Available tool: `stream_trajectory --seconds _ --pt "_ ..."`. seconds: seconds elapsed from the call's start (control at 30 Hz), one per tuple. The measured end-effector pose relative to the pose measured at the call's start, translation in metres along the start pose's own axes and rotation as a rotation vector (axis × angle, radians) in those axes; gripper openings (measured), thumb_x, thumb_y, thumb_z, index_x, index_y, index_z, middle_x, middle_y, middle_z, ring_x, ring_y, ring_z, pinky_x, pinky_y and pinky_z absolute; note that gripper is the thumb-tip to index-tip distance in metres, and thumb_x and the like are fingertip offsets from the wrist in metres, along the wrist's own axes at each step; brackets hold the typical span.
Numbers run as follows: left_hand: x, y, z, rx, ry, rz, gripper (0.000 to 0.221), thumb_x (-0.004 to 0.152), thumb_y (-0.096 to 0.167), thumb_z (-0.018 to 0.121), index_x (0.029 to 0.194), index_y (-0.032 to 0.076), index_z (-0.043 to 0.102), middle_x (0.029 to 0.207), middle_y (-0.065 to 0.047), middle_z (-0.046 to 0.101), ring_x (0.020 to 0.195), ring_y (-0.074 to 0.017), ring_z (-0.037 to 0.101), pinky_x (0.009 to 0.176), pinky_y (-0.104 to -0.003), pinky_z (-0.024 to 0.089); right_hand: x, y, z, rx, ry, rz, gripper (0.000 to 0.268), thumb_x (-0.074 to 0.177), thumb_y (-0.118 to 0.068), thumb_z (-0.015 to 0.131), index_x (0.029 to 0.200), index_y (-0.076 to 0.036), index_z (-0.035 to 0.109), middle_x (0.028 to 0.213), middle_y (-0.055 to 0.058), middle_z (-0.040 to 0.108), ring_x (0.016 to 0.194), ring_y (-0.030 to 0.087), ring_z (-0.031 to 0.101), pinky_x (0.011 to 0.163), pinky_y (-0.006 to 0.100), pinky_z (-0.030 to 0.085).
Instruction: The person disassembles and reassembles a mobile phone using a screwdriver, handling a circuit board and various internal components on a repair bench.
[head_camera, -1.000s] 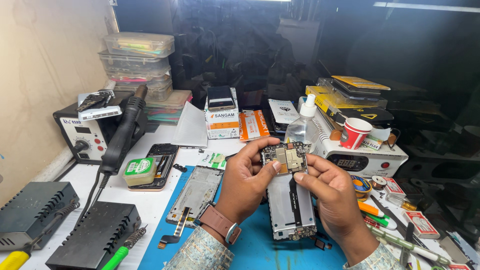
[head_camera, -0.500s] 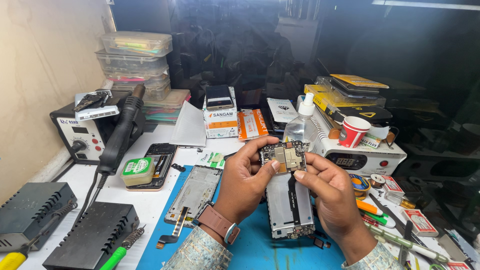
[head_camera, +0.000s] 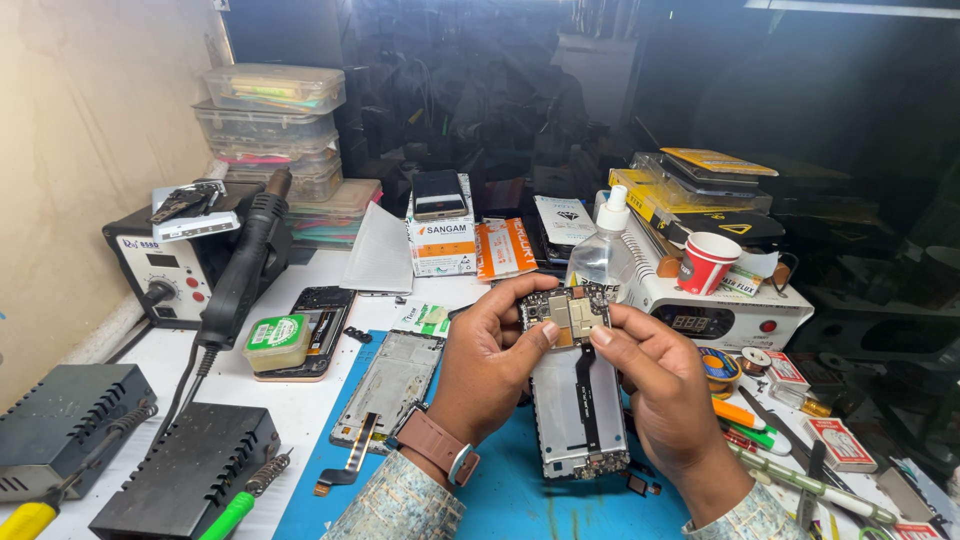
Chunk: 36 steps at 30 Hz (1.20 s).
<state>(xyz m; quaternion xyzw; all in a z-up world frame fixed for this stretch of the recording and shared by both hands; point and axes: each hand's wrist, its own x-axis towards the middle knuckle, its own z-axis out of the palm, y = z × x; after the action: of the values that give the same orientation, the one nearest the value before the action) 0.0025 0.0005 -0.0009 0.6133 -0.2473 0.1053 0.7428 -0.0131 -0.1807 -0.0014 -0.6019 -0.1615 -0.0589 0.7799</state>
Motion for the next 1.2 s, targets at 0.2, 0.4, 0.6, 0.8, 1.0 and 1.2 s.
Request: stream_trajectory --seconds 0.2,0.4,0.6,0.8,1.0,1.2 --pt "0.004 -0.003 -0.002 -0.050 0.041 0.020 0.043 0.090 0.001 0.066 0.133 0.003 0.062 0.100 -0.008 0.076 0.077 -0.0034 0.069 0.059 -0.018 0.053 0.005 0.005 -0.002 -0.075 0.028 -0.021 0.050 0.092 -0.014 0.062 0.138 0.004 0.055 0.108 0.012 0.077 0.095 0.010 0.069 0.084 0.024 0.052" --pt "0.003 0.003 -0.012 -0.010 0.193 0.061 0.041 0.089 -0.001 0.066 0.130 0.000 0.063 0.096 -0.009 0.075 0.078 -0.0075 0.070 0.064 -0.022 0.057 0.008 0.017 -0.007 -0.214 -0.085 -0.182 0.056 0.096 -0.018 0.064 0.145 0.005 0.049 0.102 0.008 0.068 0.074 0.005 0.057 0.063 0.019 0.044" --pt "-0.044 0.029 -0.031 0.175 0.448 -0.131 0.038 0.086 -0.004 0.068 0.124 0.000 0.067 0.092 -0.011 0.071 0.069 -0.0147 0.065 0.056 -0.028 0.051 0.009 0.015 -0.004 -0.268 -0.068 -0.159 0.054 0.095 -0.024 0.062 0.142 0.000 0.049 0.101 0.007 0.072 0.060 0.005 0.052 0.049 0.019 0.040" --pt "-0.087 0.020 -0.026 0.097 0.507 -0.245 0.053 0.074 -0.011 0.064 0.123 0.005 0.056 0.105 -0.011 0.071 0.085 -0.0132 0.071 0.068 -0.023 0.057 0.010 0.017 -0.007 -0.294 -0.027 -0.192 0.052 0.097 -0.024 0.060 0.141 0.000 0.050 0.095 0.008 0.072 0.058 0.006 0.051 0.047 0.020 0.039" --pt "-0.105 0.012 -0.012 0.155 0.528 -0.526 0.046 0.083 -0.003 0.065 0.125 0.011 0.054 0.115 -0.012 0.062 0.089 -0.0178 0.069 0.069 -0.030 0.058 0.010 0.017 -0.009 -0.311 0.002 -0.335 0.045 0.100 -0.021 0.060 0.137 0.003 0.052 0.094 0.008 0.072 0.062 0.006 0.052 0.058 0.020 0.045" --pt "-0.120 -0.010 -0.016 0.454 0.401 -0.343 0.044 0.084 -0.001 0.068 0.126 0.006 0.055 0.122 -0.014 0.063 0.107 -0.0203 0.065 0.088 -0.031 0.053 -0.025 -0.021 0.002 -0.572 0.007 -0.326 0.034 0.096 -0.017 0.063 0.127 -0.002 0.066 0.090 0.009 0.074 0.072 0.009 0.061 0.065 0.024 0.052"
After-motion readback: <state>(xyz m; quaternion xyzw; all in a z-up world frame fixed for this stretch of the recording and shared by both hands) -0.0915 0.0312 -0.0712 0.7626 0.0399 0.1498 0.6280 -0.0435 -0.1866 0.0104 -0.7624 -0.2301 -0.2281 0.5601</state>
